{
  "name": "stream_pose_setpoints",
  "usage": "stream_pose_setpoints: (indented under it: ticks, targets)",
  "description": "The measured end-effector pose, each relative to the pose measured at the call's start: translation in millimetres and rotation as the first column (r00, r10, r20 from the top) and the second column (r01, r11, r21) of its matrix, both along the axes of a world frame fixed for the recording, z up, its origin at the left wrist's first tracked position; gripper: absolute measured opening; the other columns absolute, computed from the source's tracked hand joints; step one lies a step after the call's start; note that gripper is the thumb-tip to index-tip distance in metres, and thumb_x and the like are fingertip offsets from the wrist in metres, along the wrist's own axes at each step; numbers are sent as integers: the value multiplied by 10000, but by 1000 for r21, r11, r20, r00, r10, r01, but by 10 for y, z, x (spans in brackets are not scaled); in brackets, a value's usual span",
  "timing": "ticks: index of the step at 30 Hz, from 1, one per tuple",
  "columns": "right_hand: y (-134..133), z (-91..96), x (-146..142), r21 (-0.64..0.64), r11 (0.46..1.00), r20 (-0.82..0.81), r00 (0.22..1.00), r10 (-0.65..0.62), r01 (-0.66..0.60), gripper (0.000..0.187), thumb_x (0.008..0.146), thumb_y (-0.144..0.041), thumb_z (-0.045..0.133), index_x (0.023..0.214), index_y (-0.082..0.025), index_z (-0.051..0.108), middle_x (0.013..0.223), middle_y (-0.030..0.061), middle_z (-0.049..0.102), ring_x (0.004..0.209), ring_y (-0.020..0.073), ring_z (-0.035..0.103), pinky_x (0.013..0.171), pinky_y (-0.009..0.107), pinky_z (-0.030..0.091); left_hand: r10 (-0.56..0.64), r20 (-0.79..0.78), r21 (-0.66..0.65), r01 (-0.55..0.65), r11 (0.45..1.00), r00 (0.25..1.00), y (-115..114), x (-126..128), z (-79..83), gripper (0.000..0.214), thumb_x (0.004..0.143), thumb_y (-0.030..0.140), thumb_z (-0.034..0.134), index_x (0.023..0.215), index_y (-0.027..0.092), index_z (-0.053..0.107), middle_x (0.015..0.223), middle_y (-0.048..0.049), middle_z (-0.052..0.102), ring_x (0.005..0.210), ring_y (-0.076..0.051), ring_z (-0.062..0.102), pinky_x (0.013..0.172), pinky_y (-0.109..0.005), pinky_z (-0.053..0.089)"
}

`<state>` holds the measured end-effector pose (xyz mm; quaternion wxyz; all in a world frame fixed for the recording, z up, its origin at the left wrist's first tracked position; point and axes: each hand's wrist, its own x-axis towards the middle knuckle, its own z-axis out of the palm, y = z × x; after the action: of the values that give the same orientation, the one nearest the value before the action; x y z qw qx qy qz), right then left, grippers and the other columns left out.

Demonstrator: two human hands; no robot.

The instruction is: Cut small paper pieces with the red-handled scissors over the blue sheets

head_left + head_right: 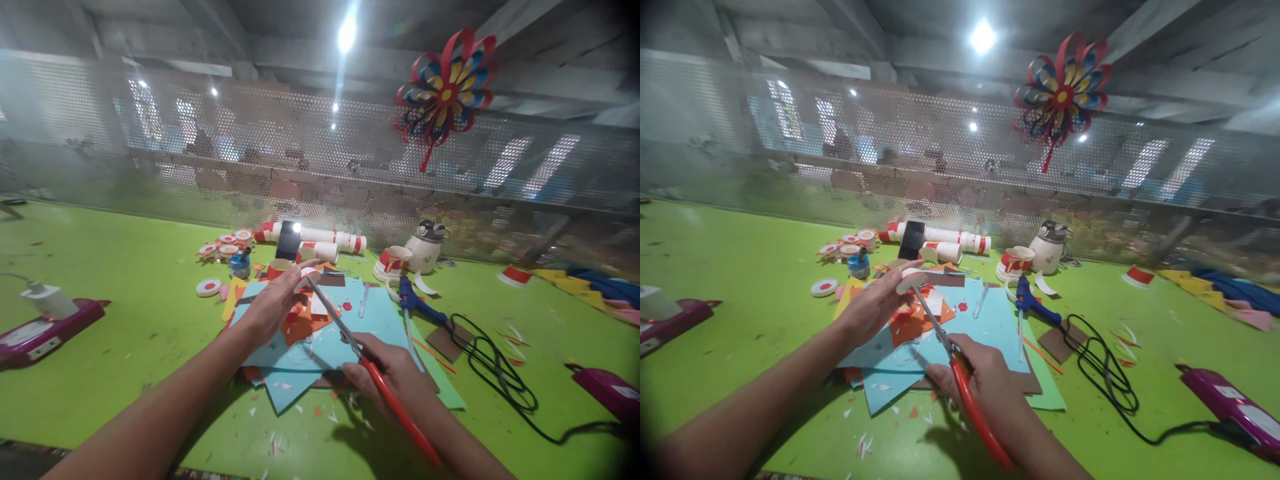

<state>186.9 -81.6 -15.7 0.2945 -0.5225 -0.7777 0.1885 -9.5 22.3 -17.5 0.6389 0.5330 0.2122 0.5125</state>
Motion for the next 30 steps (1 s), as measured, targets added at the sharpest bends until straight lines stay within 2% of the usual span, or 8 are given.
stream_pose_setpoints:
  ticks: [7,12,15,19,21,25,30]
  targets:
    - [-28,22,-12,32,999,28,999,-39,38,343,859,-445,545,1010,-167,675,653,-7,642,577,150,558,522,206,433,68,-95,52,-63,997,993,-7,-9,-3,383,886,412,469,1225,282,594,1137,-66,646,991,-231,527,719,-298,383]
    - [-48,48,-19,53,997,39,998,-49,47,312,860,-409,571,1014,-154,666,744,19,688,631,161,593,570,216,459,22,-72,96,-15,995,997,-19,-40,41,371,866,322,518,1224,269,597,1332,-68,540,1118,-260,502,889,-356,371]
    - [-50,14,-26,89,993,37,996,-79,75,304,856,-404,578,1015,-158,659,773,33,694,655,180,606,592,246,473,92,-134,187,-66,980,987,-29,-76,83,373,853,292,540,1220,290,601,1372,-43,507,1173,-282,475,949,-383,349]
    - [-57,-79,-21,207,973,70,990,-123,107,354,866,-423,555,1082,-154,634,812,72,698,688,228,629,635,328,490,214,-235,382,-113,917,948,-53,-129,148,360,868,281,529,1220,309,601,1355,-19,530,1251,-285,415,1021,-399,298]
    - [-70,-113,-15,258,960,96,986,-135,107,379,875,-431,541,1116,-149,615,829,91,693,712,246,635,654,356,495,245,-238,423,-127,897,940,-67,-145,172,358,872,273,526,1219,314,600,1338,-16,548,1264,-284,407,1043,-408,278]
    - [-101,-130,-13,286,954,110,986,-125,89,364,878,-425,539,1116,-158,604,817,87,677,709,243,632,644,356,504,226,-200,393,-134,910,953,-84,-143,180,355,858,264,553,1206,293,615,1311,-29,572,1247,-283,428,1043,-396,288]
    - [-103,-139,-10,297,951,115,985,-128,89,395,867,-439,555,1146,-161,583,793,80,650,686,237,614,624,355,496,145,-111,292,-107,950,983,-87,-109,111,325,865,293,544,1177,278,633,1288,-44,584,1145,-270,510,978,-386,361]
